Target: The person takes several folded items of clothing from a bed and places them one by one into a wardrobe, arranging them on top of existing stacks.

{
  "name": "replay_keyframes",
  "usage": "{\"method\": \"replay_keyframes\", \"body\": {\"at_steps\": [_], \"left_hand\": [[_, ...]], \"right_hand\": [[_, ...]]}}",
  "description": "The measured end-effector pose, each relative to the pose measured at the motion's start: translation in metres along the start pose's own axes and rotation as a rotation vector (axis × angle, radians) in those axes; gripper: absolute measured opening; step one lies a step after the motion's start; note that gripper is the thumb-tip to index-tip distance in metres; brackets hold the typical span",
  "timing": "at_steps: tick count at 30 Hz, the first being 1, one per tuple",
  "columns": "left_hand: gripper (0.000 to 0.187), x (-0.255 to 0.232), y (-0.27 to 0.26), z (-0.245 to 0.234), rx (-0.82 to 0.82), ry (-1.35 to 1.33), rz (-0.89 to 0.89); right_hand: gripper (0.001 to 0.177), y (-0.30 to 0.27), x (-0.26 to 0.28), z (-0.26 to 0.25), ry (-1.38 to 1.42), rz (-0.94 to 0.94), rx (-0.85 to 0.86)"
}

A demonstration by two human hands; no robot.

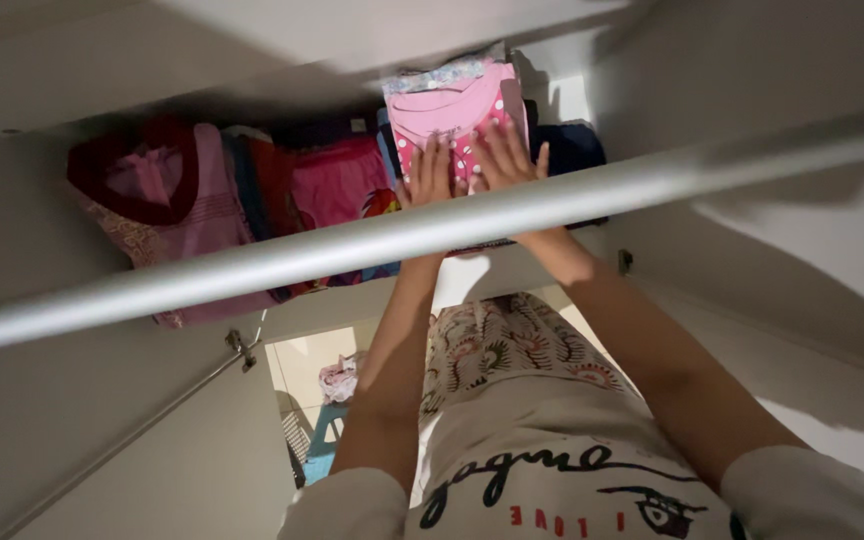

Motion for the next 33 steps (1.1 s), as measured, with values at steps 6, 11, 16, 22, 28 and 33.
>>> {"method": "replay_keyframes", "body": {"at_steps": [6, 11, 16, 22, 28, 33], "left_hand": [[0.071, 0.022, -0.010, 0.042, 0.248, 0.188, 0.032], [0.065, 0.026, -0.011, 0.056, 0.049, -0.016, 0.214], [0.061, 0.010, -0.049, 0.022, 0.254, 0.155, 0.073], [0.077, -0.019, -0.119, -0.019, 0.541, 0.184, -0.029], [0.078, -0.014, -0.170, -0.067, 0.643, 0.115, -0.103], [0.076, -0.025, -0.173, -0.149, 0.492, 0.138, -0.039]], "right_hand": [[0.066, -0.004, -0.010, 0.035, 0.002, -0.058, 0.063], [0.071, -0.001, -0.009, 0.037, -0.087, -0.034, 0.201], [0.068, -0.009, 0.008, -0.002, 0.115, -0.084, 0.075], [0.065, -0.065, 0.046, -0.047, 0.047, -0.046, 0.235], [0.065, -0.126, 0.097, -0.082, 0.072, -0.004, 0.371], [0.068, -0.151, 0.141, -0.126, 0.076, -0.035, 0.254]]}}
Point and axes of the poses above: each hand's wrist, its own y-axis towards the middle knuckle, its own z-axis out of the palm, x = y × z, the point moved 9 cm from there along y, towards the middle knuckle, and after that the axes turned 1 degree about y, right-handed, at the moved point
